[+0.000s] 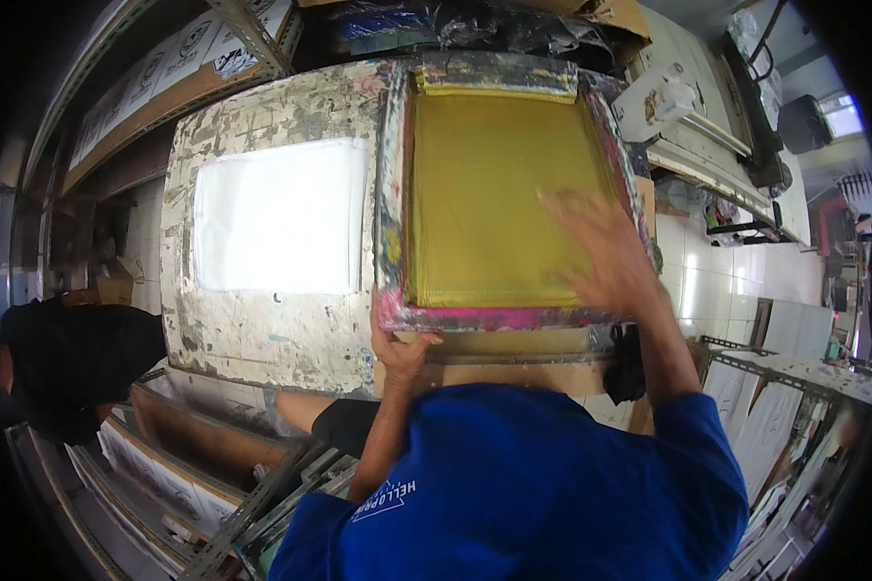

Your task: The person performs screen printing on white sheets of paper by placing a sheet on the base, lowering the screen frame, and using a squeegee to spread ink across the mesh. They then lift the frame and move the printed sheet to a stack on the side.

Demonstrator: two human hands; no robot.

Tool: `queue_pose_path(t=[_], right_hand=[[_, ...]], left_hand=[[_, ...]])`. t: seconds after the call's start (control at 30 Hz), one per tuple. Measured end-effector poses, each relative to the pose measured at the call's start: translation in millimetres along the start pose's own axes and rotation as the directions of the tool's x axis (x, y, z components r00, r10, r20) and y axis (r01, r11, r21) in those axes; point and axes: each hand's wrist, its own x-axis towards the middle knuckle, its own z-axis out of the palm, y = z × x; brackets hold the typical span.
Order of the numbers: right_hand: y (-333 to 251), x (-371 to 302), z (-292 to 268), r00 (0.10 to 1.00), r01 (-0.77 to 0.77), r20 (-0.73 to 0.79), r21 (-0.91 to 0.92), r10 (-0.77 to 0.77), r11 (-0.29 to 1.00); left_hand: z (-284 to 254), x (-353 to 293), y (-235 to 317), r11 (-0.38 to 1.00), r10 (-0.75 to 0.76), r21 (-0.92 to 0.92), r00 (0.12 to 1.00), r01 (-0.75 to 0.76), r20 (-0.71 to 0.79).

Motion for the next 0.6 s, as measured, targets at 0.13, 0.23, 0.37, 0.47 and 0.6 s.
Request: queue_pose_path(t=[0.13, 0.23, 0.37, 0.47, 0.6], right_hand=[[103.6, 136.0, 69.9, 0.977, -0.046, -0.212, -0.266, -0.012, 0.963], [174.4, 222.3, 106.1, 0.972, -0.131, -0.233, -0.579, -0.009, 0.805], [195.4, 269.0, 107.1, 0.981, -0.138, 0.068, -0.412, 0.181, 0.901], [207.3, 265.3, 103.2, 0.994, 0.005, -0.108, -0.163, -0.023, 0.987], [197.9, 256.2, 108.4, 0.993, -0.095, -0.081, -0.179, 0.081, 0.979]], left_hand=[[-9.6, -12.2, -30.4, 0.961, 0.055, 0.27, 0.998, -0.062, 0.033], [-7.4, -15.2, -41.0, 0.969, 0.062, 0.241, 0.998, -0.06, 0.001], [-11.2, -14.9, -40.8, 0.934, 0.129, 0.333, 0.991, -0.131, 0.031], [-10.9, -12.3, -40.2, 0.921, 0.197, 0.335, 0.979, -0.201, 0.045], [-7.2, -13.1, -35.1, 0.937, 0.128, 0.324, 0.992, -0.127, 0.021]])
